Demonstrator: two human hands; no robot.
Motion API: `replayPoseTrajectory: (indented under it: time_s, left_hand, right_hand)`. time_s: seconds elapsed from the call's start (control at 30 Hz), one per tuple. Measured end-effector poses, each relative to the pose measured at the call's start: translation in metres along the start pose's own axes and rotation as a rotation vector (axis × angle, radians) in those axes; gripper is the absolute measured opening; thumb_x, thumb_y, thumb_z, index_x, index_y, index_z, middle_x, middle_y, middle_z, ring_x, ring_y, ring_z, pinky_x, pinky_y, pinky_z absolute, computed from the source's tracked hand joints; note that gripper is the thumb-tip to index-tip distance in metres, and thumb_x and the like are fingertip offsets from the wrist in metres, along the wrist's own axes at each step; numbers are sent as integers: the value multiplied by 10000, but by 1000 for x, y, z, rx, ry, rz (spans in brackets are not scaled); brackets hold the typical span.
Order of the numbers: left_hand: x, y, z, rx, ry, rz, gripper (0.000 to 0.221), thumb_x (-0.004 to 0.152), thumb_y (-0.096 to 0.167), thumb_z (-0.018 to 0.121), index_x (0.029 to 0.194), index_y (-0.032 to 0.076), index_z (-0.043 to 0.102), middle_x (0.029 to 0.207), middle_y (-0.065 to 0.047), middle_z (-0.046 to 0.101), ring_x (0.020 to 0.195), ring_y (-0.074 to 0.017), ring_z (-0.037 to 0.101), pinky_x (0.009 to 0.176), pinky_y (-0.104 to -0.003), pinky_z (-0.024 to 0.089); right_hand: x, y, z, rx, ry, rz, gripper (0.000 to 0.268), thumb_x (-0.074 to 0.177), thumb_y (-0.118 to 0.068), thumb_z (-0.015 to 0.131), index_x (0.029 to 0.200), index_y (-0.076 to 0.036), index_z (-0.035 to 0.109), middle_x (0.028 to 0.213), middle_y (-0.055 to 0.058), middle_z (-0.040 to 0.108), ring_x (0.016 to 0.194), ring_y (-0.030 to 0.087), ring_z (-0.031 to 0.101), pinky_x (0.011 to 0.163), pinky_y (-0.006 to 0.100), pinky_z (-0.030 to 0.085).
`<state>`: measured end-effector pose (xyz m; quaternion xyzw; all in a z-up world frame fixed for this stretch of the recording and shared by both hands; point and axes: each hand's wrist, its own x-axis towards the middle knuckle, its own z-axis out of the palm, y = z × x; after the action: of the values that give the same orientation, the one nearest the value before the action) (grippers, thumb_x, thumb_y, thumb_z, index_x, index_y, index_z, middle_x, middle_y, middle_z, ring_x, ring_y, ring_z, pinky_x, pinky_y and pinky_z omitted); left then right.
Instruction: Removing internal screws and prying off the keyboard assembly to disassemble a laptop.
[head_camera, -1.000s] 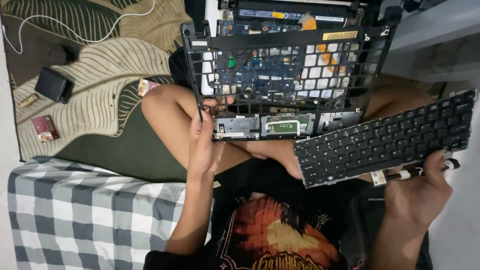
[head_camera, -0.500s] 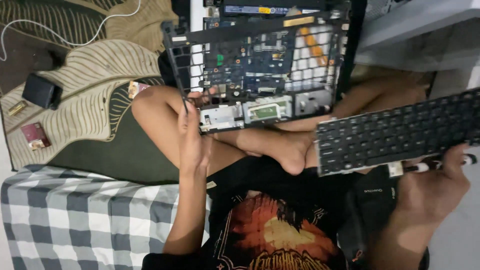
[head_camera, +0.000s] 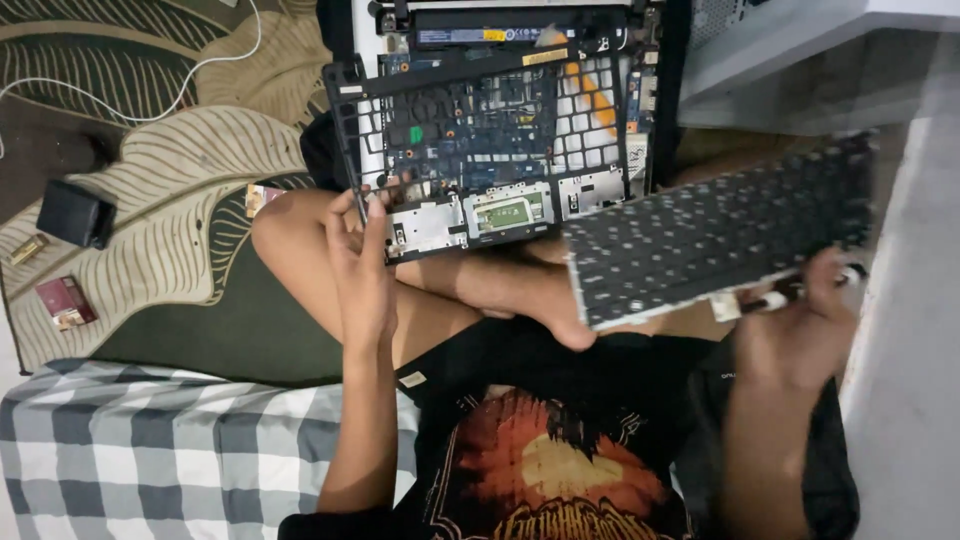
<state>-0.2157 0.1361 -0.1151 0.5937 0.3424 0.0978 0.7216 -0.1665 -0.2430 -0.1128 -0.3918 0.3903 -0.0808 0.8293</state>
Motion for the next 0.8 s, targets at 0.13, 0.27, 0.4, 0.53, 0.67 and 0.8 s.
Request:
replayPoseTrajectory:
  time_s: [0.13,0.27,0.4,0.53,0.67,0.8]
  left_hand:
    - [1,2,-1,71,-91,167,340,1066,324,549,1343,128,516,1315,-56,619,1292,-140,557,1068,-306,459]
    - [1,6,-1,314,-12,57,603,1008,423,536,1496,79,456,1411,-88,493,1301,-207,486,1077,-353,457]
    - [-1,-7,-9,350,24,209,554,1064,381,525,1539,111,436,1086,-54,623,973,-139,640,842,-265,530]
    - [-33,-22,-7,355,296,352,461,1107,374,590,1475,105,527,1268,-144,562,1162,-219,525,1062,-408,451]
    - [-70,11,37,-84,-143,33,500,1053,341,488,1444,29,498,1283,-185,651,1179,-297,619,985,-481,526]
    - [-60,8,40,-462,-119,-224,413,983,123,670,1366,18,560,1053,-151,731,838,-233,760,667,-452,679]
  right_hand:
    - [-26,17,34,237,-203,78,361,962,-7,669,1322,12,643,1396,138,686,1305,264,653,1191,416,553]
    - [-54,25,67,152,-255,136,414,991,-86,646,1401,-45,601,1379,65,653,1217,221,638,929,314,565]
    - [-56,36,74,244,-341,194,402,1052,-75,592,1453,-68,575,1416,50,632,1239,230,647,804,305,676]
    - [-68,39,94,278,-218,188,330,991,-83,692,1297,2,601,1399,150,603,1327,336,637,1148,467,575]
    - [-73,56,92,169,-382,158,283,1097,-133,580,1380,-118,579,1361,5,607,1299,175,612,1188,444,562]
    - [-75,63,89,-325,-352,-222,207,1085,-177,655,1228,-233,516,1076,-154,524,927,-10,575,1056,343,665]
